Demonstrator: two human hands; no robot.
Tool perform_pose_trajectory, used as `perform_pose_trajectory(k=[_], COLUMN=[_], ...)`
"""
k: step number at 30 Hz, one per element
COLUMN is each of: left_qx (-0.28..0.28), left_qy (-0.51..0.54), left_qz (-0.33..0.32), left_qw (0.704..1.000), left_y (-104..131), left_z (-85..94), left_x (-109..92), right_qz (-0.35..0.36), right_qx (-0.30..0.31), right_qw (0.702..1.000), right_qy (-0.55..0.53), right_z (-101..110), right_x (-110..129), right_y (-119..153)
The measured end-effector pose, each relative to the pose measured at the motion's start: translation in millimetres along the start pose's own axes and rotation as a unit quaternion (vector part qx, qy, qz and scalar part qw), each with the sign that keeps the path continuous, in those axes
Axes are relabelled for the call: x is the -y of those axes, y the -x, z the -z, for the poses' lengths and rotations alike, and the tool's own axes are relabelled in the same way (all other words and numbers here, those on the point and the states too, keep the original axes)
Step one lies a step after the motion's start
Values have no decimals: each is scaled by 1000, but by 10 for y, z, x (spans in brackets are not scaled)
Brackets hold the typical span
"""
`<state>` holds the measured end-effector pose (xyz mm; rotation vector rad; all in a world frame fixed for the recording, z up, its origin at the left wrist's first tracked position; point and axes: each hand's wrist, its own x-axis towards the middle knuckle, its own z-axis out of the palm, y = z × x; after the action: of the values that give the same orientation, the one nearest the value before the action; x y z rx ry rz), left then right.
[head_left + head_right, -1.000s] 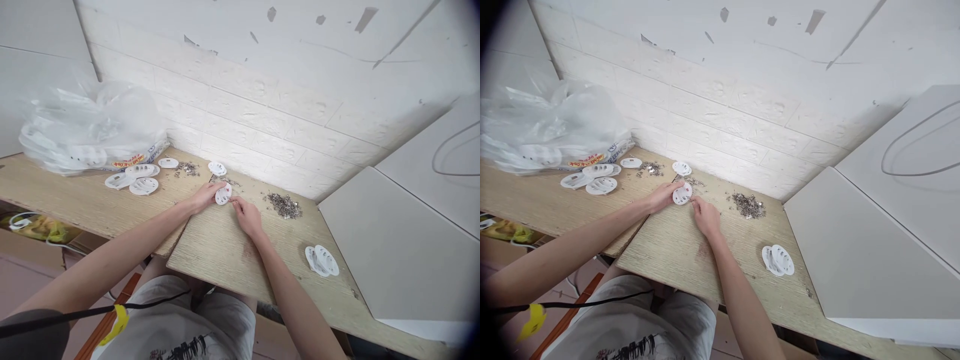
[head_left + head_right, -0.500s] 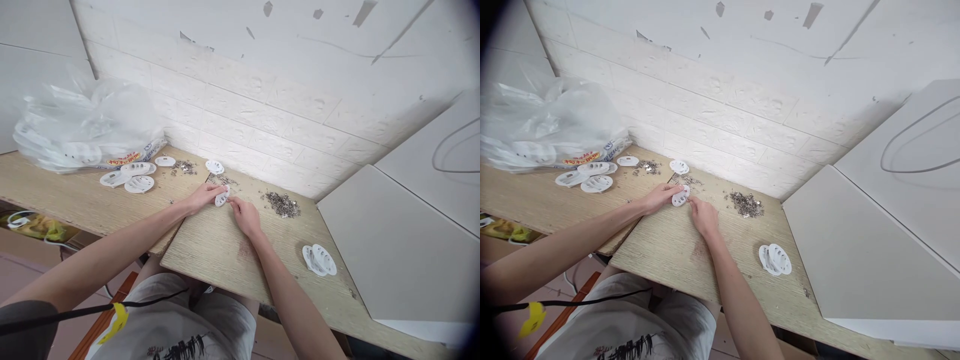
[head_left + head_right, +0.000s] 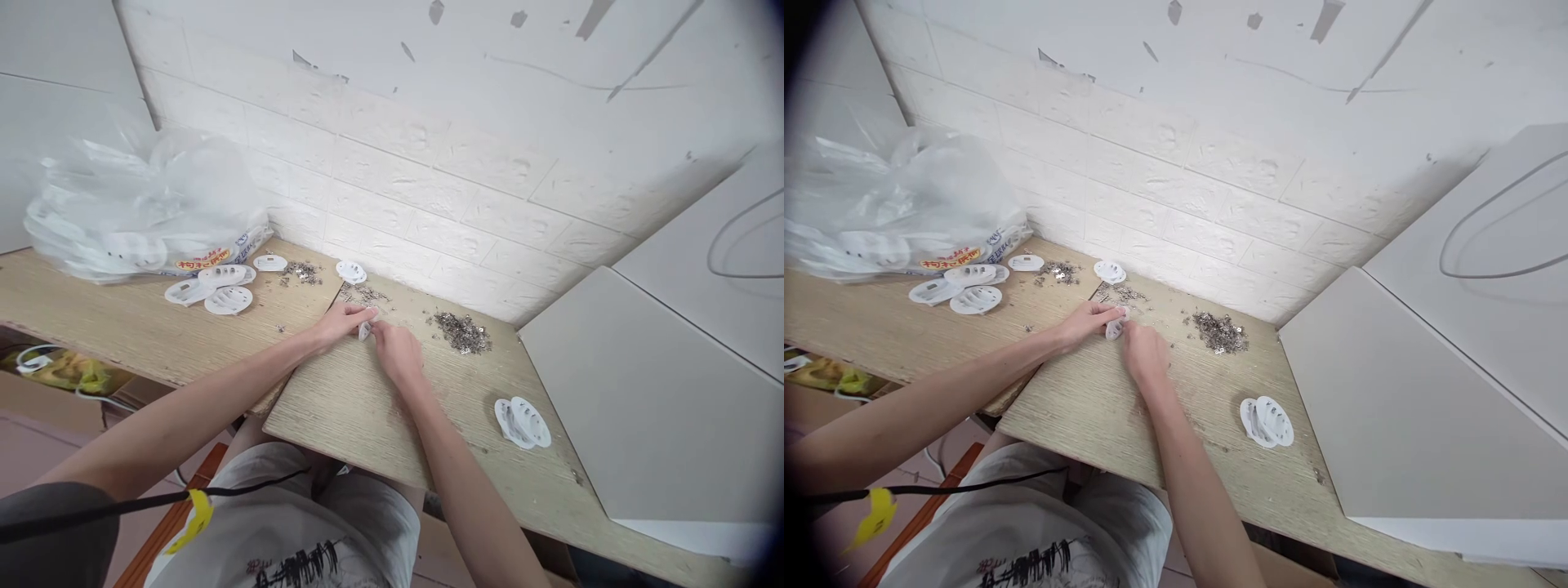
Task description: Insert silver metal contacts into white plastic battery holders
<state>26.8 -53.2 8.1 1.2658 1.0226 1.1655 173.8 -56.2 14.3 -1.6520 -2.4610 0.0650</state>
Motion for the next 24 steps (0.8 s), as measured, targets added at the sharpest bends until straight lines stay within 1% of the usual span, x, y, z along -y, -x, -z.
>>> perform_pose_trajectory(k=[3, 8, 14, 20, 24], left_qx=[-9, -22, -21, -9, -7], left_qy=[60, 63, 81, 72, 64], left_qz=[35, 34, 32, 25, 29], left_qw=[998, 997, 996, 997, 997], left_y=[-36, -53, -36, -41, -21], left_z=[20, 43, 28, 40, 34], left_x=[19, 48, 32, 46, 15], right_qz=[-8, -10, 8, 11, 10], right_qx=[2, 5, -5, -6, -7], right_qw=[999, 997, 997, 998, 997], right_qy=[-31, -82, -74, -69, -72], right_z=[22, 7, -23, -34, -29], right_x=[-88, -214, -180, -183, -180], right_y=[0, 13, -13, -12, -7])
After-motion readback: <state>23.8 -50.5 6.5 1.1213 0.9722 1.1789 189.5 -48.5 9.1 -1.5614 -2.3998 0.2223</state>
